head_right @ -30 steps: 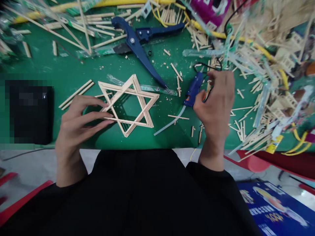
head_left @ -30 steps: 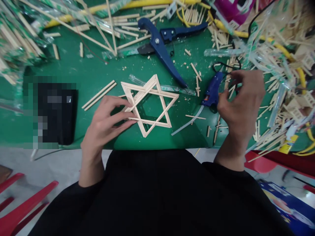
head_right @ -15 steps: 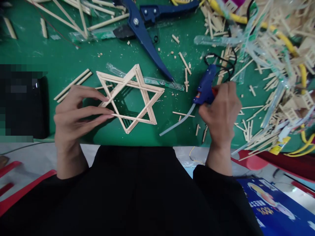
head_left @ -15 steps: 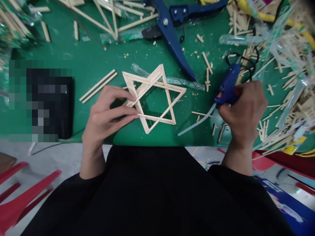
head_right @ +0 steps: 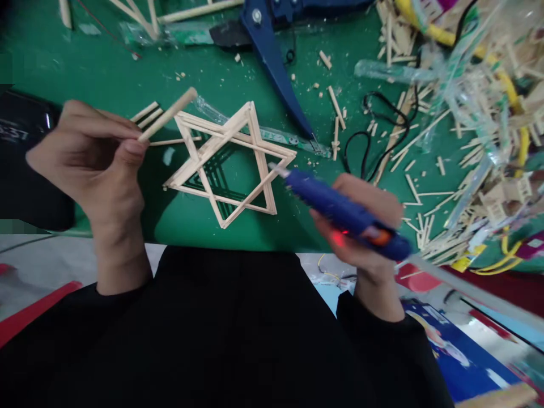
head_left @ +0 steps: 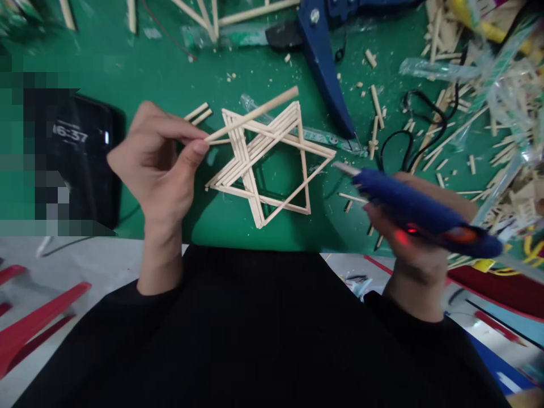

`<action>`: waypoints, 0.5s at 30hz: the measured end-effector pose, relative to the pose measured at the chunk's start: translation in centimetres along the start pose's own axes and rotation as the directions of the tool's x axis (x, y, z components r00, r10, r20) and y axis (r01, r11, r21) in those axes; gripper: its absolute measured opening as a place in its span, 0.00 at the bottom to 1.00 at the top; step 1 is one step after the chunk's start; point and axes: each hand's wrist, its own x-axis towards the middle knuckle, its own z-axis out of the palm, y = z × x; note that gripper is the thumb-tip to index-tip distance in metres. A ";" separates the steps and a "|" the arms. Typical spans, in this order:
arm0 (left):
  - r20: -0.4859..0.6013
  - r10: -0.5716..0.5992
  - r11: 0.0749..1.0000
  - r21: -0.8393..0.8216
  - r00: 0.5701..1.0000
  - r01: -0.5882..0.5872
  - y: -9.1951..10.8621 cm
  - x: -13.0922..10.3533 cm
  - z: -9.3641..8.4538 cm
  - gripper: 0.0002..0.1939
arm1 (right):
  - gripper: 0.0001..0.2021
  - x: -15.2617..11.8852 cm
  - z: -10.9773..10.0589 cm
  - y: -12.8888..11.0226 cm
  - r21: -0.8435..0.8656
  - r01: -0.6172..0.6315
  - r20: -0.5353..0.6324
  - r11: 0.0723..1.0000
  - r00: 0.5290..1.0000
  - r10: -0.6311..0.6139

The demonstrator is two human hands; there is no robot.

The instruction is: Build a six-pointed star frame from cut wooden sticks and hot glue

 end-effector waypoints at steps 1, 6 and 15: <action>-0.008 0.003 1.000 0.014 1.000 -0.003 -0.1 0.0 -0.1 0.04 | 0.12 0.5 0.5 -0.9 0.043 0.022 0.100 0.999 0.995 -0.026; 0.013 0.004 0.999 0.052 1.000 -0.004 -0.3 -0.3 -0.3 0.03 | 0.13 2.0 2.6 -2.8 0.168 0.011 0.338 0.986 0.939 -0.067; 0.095 -0.033 0.999 0.026 0.995 0.031 -0.1 -0.5 -0.4 0.02 | 0.16 3.2 3.1 -2.8 0.194 0.011 0.440 0.981 0.893 -0.097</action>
